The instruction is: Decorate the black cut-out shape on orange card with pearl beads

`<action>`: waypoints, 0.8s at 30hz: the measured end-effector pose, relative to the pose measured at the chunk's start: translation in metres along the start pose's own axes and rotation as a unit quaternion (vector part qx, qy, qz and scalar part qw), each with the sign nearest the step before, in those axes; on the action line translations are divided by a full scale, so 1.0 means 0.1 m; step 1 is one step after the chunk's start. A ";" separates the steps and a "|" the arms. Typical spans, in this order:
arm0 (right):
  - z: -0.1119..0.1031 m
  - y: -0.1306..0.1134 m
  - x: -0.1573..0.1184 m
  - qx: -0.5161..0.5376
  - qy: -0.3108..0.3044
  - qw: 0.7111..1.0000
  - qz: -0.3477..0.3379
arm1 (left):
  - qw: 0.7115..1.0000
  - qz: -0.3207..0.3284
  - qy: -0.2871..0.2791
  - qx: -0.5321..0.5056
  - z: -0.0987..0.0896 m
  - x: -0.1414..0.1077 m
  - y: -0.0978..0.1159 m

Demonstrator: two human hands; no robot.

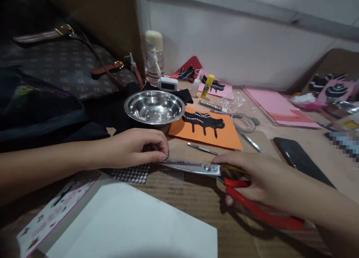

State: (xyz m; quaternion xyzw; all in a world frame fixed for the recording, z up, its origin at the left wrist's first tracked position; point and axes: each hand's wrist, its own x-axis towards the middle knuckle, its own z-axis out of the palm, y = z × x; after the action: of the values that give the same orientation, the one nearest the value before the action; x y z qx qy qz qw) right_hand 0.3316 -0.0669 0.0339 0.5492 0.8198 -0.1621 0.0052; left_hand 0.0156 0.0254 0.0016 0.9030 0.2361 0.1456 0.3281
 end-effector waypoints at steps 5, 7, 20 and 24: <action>-0.01 -0.04 0.02 0.015 -0.011 1.000 -0.007 | 1.000 0.001 -0.001 -0.006 0.00 0.00 0.00; -0.02 -0.07 0.01 0.018 -0.017 1.000 0.006 | 1.000 -0.001 -0.001 -0.005 0.00 0.00 -0.01; 0.02 0.12 0.03 0.043 -0.091 0.995 -0.008 | 0.998 -0.057 0.001 -0.013 0.00 0.00 -0.01; -0.01 -0.02 0.01 0.129 -0.121 0.983 0.047 | 0.997 -0.072 0.005 -0.039 0.00 0.00 -0.01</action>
State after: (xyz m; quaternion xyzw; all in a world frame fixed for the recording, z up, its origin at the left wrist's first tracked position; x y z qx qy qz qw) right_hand 0.3296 -0.0669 0.0350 0.5595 0.7585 -0.3317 0.0407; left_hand 0.0157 0.0257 0.0010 0.8693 0.2965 0.1354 0.3715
